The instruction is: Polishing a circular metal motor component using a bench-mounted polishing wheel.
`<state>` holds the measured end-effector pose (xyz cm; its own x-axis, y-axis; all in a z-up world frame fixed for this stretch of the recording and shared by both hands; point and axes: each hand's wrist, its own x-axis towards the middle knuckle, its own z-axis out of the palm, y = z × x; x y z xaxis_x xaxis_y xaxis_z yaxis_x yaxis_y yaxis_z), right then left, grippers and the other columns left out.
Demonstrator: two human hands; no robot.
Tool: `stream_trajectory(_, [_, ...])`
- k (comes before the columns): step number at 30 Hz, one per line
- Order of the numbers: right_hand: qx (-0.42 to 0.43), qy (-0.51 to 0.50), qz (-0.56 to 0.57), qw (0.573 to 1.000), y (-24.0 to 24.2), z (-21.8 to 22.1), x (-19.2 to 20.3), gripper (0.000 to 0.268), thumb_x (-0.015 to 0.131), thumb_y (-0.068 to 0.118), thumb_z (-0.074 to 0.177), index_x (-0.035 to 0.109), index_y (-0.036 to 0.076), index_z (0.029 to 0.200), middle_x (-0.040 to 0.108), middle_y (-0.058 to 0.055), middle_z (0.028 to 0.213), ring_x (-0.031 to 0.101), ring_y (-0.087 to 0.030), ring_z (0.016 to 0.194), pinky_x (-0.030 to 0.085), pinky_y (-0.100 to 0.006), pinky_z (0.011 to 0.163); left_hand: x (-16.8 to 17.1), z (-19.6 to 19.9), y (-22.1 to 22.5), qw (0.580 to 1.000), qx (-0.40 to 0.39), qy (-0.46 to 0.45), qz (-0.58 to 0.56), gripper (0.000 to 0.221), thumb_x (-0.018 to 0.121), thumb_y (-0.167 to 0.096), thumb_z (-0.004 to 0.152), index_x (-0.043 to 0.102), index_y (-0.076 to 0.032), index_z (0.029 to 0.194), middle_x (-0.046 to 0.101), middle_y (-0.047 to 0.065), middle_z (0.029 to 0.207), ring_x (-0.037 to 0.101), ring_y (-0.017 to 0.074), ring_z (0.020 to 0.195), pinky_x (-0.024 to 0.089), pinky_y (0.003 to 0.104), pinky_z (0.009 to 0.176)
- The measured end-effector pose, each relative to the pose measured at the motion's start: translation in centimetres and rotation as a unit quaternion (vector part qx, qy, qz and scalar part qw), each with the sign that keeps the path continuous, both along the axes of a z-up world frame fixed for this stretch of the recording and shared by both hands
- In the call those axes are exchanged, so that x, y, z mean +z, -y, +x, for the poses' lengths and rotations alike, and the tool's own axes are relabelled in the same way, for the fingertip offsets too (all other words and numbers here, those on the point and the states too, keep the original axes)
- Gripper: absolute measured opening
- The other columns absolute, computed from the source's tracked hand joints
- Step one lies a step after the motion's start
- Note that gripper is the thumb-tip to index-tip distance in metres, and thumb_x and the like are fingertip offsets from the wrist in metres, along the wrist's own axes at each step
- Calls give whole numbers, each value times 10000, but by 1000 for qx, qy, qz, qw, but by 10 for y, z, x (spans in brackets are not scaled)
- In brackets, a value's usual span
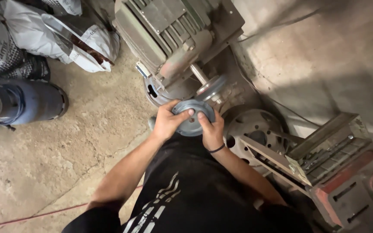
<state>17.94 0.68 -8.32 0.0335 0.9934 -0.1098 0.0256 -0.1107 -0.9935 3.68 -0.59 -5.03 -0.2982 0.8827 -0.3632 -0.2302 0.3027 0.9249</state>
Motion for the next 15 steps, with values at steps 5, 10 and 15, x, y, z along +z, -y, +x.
stream_trajectory(5, [-14, -41, 8, 999, 1, -2, -2, 165, 826, 160, 853, 680, 102, 901, 655, 36, 805, 560, -68, 733, 503, -255, 683, 8, -5, -7, 999, -42, -30, 14, 214, 908, -169, 710, 754, -119, 850, 653, 27, 691, 588, 104, 677, 476, 250, 603])
stream_trajectory(10, [-31, -85, -4, 996, 4, -7, 20, 148, 805, 149, 877, 677, 105, 938, 646, 51, 854, 565, -59, 775, 508, -254, 721, 9, -5, -11, 997, -63, -34, 23, 231, 911, -182, 699, 742, -112, 840, 639, 34, 699, 575, 109, 696, 475, 266, 610])
stream_trajectory(15, [-34, -76, -7, 996, 6, -6, 19, 173, 818, 186, 879, 688, 104, 958, 648, 55, 857, 560, -60, 774, 511, -262, 735, 15, -3, -11, 998, -62, -17, 23, 218, 909, -184, 705, 747, -117, 835, 631, 1, 690, 572, 92, 684, 466, 239, 598])
